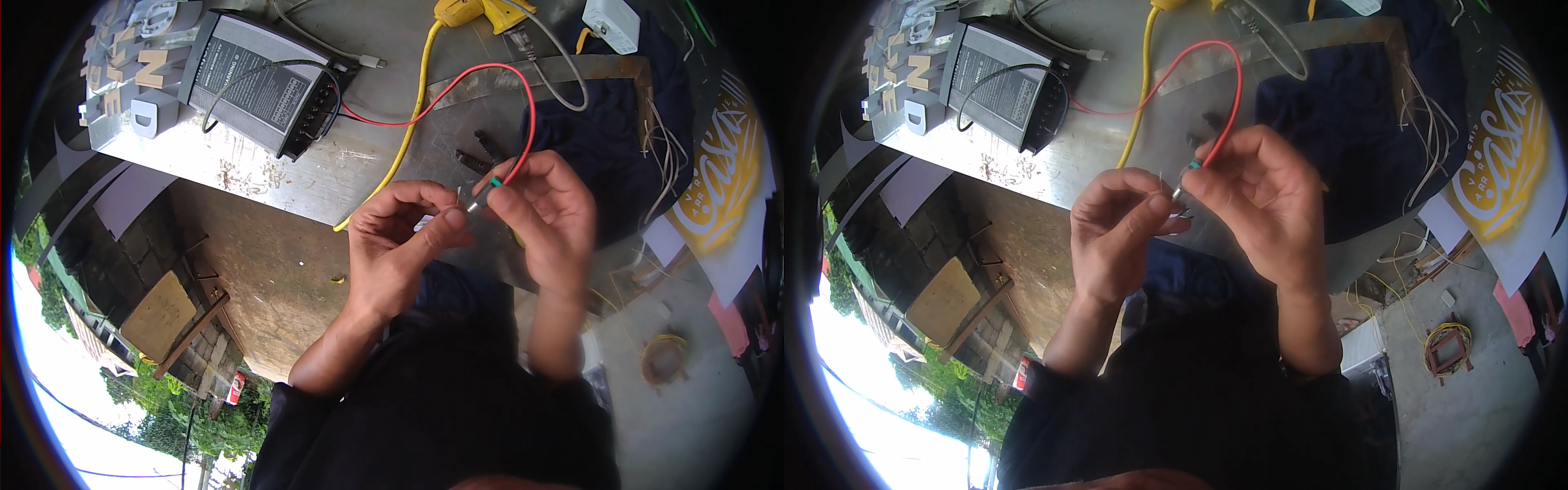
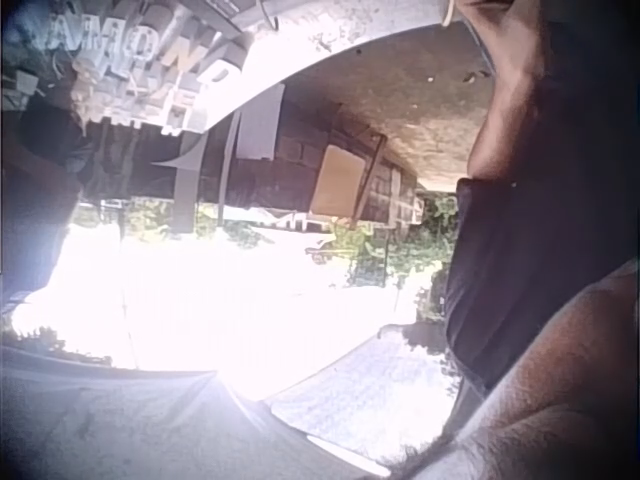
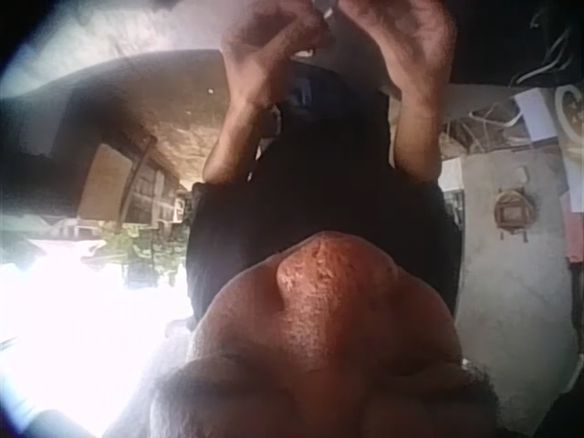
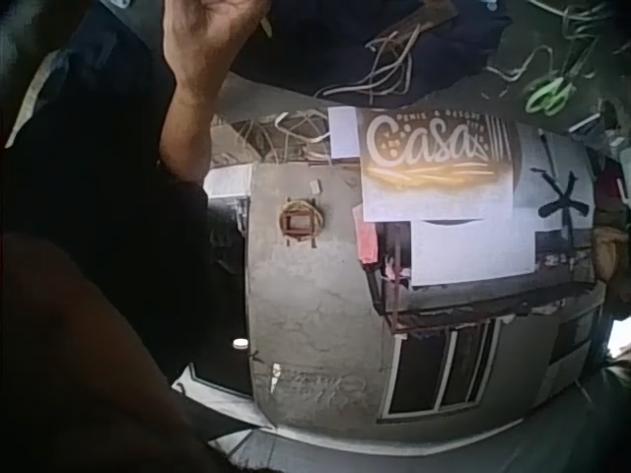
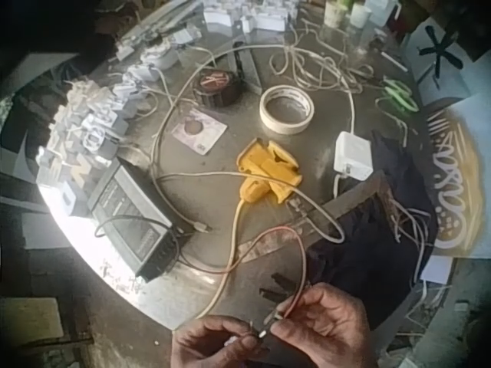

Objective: Stripping insulation from electrical wires and preparing them for connection to sign components.

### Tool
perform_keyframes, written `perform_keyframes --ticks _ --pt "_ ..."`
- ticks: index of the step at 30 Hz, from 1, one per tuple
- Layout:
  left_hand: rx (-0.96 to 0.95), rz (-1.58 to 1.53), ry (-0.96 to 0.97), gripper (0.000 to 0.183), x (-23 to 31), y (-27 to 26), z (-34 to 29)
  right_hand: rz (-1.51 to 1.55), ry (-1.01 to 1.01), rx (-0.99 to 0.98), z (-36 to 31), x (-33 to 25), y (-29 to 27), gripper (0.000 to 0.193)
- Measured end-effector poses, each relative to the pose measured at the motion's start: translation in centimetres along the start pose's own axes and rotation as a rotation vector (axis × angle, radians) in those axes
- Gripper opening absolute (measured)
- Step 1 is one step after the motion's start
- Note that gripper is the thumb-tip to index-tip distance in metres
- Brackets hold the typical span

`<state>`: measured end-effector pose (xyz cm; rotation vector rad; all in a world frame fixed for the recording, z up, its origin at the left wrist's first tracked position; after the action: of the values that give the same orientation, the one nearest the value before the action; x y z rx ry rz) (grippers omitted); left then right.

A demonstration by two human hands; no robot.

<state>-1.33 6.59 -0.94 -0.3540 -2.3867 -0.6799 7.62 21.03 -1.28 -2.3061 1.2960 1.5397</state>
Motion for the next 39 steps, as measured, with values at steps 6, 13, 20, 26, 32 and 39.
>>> perform_keyframes --ticks 6,13,20,26,32,39 --pt "-0.044 -0.262 -0.176 0.015 -0.22 -0.08 -0.23 0.110 0.053 -0.018 0.16 0.16 0.25 0.020" --pt "-0.085 -0.405 -0.217 0.016 -0.45 0.05 -0.14 0.207 0.094 -0.033 0.30 0.56 0.47 0.017" --pt "-0.086 -0.384 -0.192 0.015 -0.27 0.12 0.02 0.182 0.123 -0.042 0.53 0.63 0.35 0.016" --pt "-0.043 -0.294 -0.212 0.018 -0.20 0.07 0.01 0.217 0.179 -0.032 0.64 0.67 0.39 0.016" --pt "-0.021 -0.225 -0.153 0.017 -0.18 0.02 0.00 0.218 0.182 -0.049 0.64 0.76 0.49 0.015" --pt "-0.003 -0.102 -0.072 0.014 -0.21 0.17 0.09 0.224 0.189 -0.025 0.76 0.91 0.29 0.015"
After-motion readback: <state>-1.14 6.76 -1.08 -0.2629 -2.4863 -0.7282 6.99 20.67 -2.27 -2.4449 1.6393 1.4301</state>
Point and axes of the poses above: each hand's wrist, its own z-axis towards the middle knuckle, its own y-axis out of the palm, x = y × z, the point moved 3 cm from there along z, towards the middle knuckle, and after that the axes turned 6 degrees about z, right-handed, at the moved point
